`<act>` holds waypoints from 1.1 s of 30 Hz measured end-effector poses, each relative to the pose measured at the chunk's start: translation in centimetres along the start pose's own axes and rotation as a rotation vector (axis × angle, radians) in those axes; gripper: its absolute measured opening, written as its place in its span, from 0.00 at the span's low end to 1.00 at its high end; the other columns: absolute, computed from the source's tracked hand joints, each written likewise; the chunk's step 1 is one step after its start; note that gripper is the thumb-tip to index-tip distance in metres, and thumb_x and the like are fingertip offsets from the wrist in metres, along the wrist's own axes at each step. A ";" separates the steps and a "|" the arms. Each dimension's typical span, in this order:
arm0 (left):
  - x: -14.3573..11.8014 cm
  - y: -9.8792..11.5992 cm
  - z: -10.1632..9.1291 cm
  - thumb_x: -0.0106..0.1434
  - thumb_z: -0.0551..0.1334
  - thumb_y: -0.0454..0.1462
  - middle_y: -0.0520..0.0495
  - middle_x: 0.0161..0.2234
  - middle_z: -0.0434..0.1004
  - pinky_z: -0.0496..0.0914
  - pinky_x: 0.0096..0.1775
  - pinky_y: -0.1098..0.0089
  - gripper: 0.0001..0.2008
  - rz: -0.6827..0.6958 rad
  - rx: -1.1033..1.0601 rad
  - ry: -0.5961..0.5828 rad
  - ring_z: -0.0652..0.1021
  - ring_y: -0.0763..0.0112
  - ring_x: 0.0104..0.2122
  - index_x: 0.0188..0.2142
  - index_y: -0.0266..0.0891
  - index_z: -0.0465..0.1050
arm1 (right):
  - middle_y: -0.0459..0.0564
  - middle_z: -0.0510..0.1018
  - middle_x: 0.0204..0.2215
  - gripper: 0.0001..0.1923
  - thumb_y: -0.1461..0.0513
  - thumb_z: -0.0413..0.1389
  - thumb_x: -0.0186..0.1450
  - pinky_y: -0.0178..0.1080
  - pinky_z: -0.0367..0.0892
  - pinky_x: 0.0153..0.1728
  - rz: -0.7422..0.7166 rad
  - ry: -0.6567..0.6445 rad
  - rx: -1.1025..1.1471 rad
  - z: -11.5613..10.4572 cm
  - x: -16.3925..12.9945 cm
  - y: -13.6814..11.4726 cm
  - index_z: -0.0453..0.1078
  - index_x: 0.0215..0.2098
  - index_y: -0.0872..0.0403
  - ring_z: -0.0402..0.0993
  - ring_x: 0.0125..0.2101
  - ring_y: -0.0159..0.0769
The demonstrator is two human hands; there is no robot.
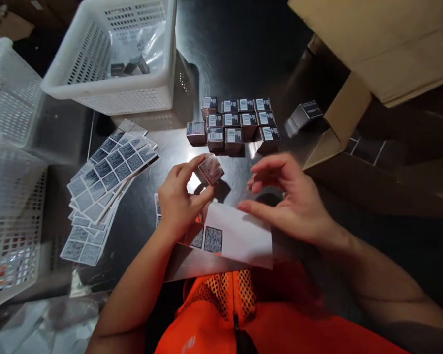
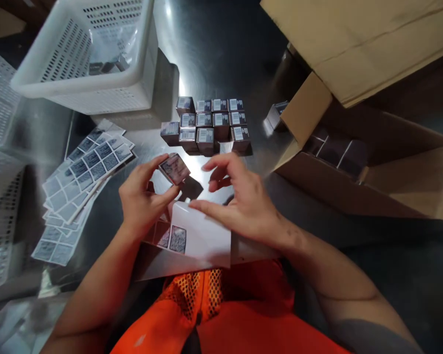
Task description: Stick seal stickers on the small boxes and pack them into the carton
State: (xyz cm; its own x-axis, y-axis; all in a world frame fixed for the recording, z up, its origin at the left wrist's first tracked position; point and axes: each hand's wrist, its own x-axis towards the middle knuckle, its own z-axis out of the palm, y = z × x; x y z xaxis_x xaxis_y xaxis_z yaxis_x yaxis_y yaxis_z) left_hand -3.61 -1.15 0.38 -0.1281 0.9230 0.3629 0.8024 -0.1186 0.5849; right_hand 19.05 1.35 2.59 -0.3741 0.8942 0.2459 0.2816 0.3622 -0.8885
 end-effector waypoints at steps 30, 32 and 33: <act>1.5 -0.9 -0.8 0.57 0.71 0.43 0.46 0.44 0.84 0.72 0.45 0.61 0.25 -0.382 0.146 -0.120 0.82 0.57 0.42 0.55 0.47 0.77 | 0.51 0.86 0.39 0.13 0.68 0.50 0.75 0.45 0.72 0.48 -0.760 -0.208 -0.584 3.7 -0.8 0.3 0.77 0.41 0.54 0.82 0.42 0.41; 1.6 -0.9 -0.9 0.57 0.71 0.43 0.46 0.43 0.84 0.72 0.45 0.61 0.25 -0.387 0.126 -0.108 0.82 0.57 0.42 0.55 0.46 0.78 | 0.50 0.85 0.37 0.13 0.69 0.50 0.74 0.46 0.72 0.48 -0.876 -0.170 -0.609 3.7 -0.5 0.1 0.77 0.38 0.54 0.80 0.41 0.41; 1.6 -1.0 -0.9 0.57 0.71 0.43 0.46 0.42 0.84 0.72 0.46 0.60 0.25 -0.388 0.122 -0.101 0.82 0.57 0.42 0.54 0.46 0.78 | 0.49 0.85 0.36 0.13 0.69 0.51 0.74 0.45 0.72 0.46 -0.905 -0.175 -0.590 3.7 -0.5 0.0 0.76 0.37 0.55 0.80 0.40 0.40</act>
State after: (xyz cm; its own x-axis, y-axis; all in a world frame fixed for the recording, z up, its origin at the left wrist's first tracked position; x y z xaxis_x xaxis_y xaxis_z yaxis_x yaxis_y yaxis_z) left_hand -5.18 0.13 1.00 -0.3818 0.9226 0.0559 0.7695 0.2838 0.5721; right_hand 15.98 -0.05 1.10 -0.7630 0.2007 0.6145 0.2006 0.9772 -0.0700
